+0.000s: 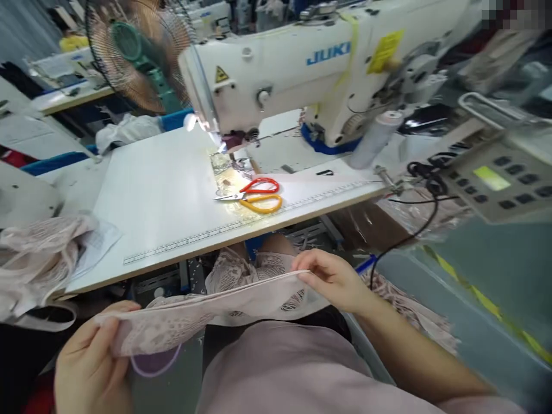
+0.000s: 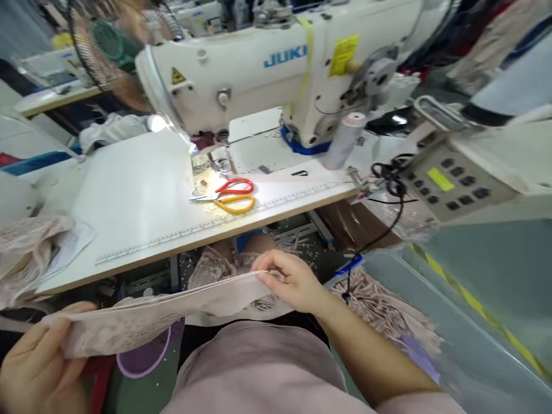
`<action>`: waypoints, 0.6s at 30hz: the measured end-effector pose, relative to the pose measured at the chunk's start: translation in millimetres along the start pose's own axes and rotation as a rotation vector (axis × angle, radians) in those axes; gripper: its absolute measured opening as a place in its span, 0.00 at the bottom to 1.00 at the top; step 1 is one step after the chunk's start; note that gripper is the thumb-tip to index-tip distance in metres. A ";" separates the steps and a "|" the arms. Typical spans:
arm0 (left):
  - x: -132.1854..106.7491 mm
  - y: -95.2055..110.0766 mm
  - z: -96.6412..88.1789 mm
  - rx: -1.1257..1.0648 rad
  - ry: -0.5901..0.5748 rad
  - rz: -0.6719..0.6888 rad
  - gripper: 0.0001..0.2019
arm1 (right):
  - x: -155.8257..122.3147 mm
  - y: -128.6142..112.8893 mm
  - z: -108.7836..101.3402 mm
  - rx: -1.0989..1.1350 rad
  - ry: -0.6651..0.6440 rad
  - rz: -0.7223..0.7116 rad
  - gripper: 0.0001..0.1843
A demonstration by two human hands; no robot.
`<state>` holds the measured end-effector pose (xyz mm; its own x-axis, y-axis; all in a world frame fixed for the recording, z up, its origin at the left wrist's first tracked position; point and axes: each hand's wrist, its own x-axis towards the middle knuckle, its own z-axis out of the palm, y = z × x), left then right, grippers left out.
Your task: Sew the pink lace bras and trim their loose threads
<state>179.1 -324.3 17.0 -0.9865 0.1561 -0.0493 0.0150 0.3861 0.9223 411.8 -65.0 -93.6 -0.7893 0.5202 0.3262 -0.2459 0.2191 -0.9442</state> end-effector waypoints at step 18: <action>23.5 12.0 -0.8 -0.163 -0.090 -0.373 0.25 | 2.9 4.3 2.5 0.395 -0.057 0.617 0.22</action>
<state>155.9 -316.7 27.2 -0.9010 0.1145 -0.4185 -0.3741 0.2837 0.8829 407.0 -64.6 -96.8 -0.8749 0.4067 -0.2629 0.0768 -0.4195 -0.9045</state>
